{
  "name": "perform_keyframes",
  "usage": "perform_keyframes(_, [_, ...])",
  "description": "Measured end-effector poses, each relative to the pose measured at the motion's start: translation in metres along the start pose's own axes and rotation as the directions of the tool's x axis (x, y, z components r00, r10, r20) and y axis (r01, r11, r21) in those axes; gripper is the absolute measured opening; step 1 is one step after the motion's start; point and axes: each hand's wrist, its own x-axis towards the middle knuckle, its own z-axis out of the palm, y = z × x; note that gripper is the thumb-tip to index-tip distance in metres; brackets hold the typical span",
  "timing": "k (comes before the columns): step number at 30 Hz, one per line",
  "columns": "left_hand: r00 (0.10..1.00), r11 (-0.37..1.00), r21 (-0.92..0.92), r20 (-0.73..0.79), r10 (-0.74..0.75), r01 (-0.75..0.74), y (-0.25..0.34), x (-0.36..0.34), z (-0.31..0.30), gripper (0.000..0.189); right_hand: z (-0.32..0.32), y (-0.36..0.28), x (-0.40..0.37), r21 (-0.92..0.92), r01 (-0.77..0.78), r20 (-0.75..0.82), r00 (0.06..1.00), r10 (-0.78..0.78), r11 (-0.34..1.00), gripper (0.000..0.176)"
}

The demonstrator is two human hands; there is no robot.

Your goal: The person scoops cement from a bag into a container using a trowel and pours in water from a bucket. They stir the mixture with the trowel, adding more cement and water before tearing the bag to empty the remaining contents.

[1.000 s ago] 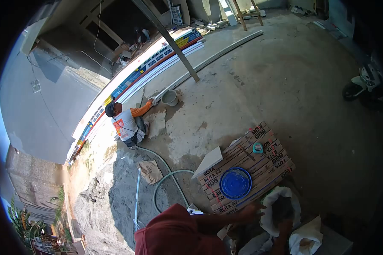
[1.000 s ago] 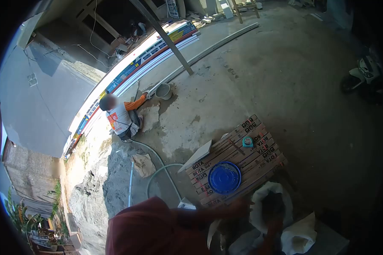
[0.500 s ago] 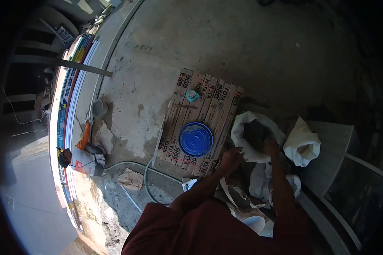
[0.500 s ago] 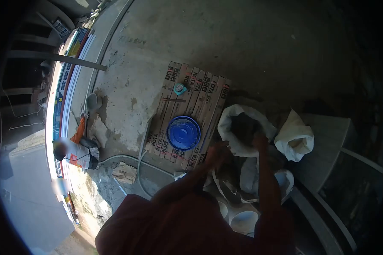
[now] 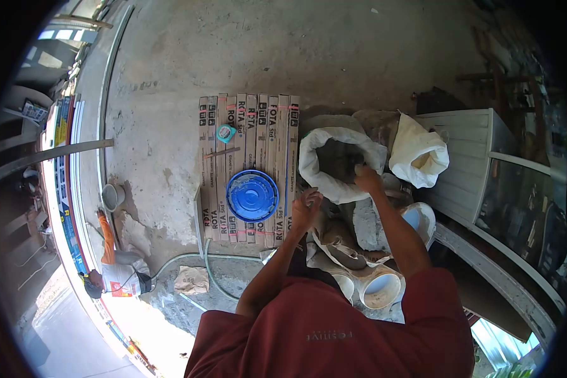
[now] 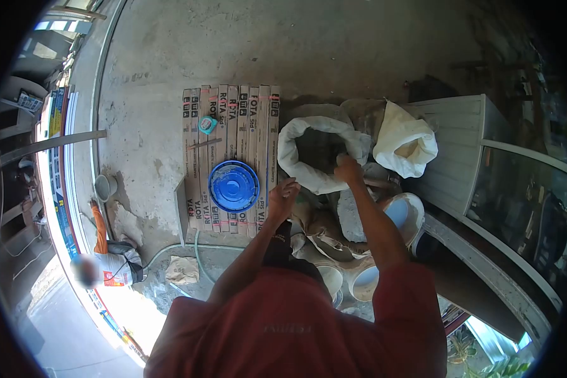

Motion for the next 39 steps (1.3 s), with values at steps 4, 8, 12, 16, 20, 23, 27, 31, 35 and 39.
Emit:
perform_keyframes(4, [0.999,0.999,-0.006,0.025,-0.04,0.04,0.001,0.0,-0.018,0.033,-0.017,-0.039,-0.011,-0.004,-0.024,-0.093,0.995,0.023,1.0,0.032])
perform_keyframes(8, [0.998,0.998,0.003,0.006,-0.064,0.064,0.012,-0.002,-0.031,0.032,-0.005,-0.013,-0.018,0.028,0.112,-0.091,0.99,-0.109,0.993,0.032])
perform_keyframes(12, [0.995,0.995,0.019,-0.022,-0.099,0.099,0.014,0.007,-0.025,0.032,-0.003,-0.005,-0.021,0.138,0.148,-0.106,0.985,-0.134,0.979,0.036])
perform_keyframes(16, [0.965,0.903,0.397,-0.124,0.23,-0.164,0.03,0.044,-0.017,0.022,0.011,-0.004,-0.004,0.176,0.18,-0.159,0.975,-0.153,0.968,0.037])
perform_keyframes(20, [0.871,0.686,0.603,0.03,0.491,-0.408,0.064,0.111,0.01,0.032,0.013,-0.016,-0.005,0.148,0.183,-0.197,0.968,-0.153,0.972,0.039])
perform_keyframes(23, [0.715,0.417,0.668,0.254,0.651,-0.616,0.063,0.182,0.039,0.042,0.018,-0.012,-0.011,0.094,0.205,-0.146,0.971,-0.19,0.974,0.04])
perform_keyframes(27, [0.668,0.146,0.688,0.597,0.444,-0.711,0.069,0.221,0.047,0.053,0.023,-0.002,-0.03,0.081,0.216,-0.179,0.964,-0.199,0.973,0.049])
perform_keyframes(31, [0.746,0.223,0.726,0.557,0.365,-0.651,0.08,0.235,0.038,0.053,0.035,0.009,-0.034,0.157,0.257,-0.226,0.949,-0.219,0.954,0.054])
perform_keyframes(35, [0.803,0.351,0.725,0.496,0.33,-0.592,0.072,0.223,0.039,0.053,0.052,0.01,-0.011,-0.013,0.068,-0.106,0.992,-0.069,0.998,0.041])
perform_keyframes(39, [0.956,0.722,0.667,-0.045,0.29,-0.187,0.073,0.149,0.033,0.076,0.024,-0.016,-0.009,-0.074,0.082,-0.098,0.991,-0.089,0.994,0.027])
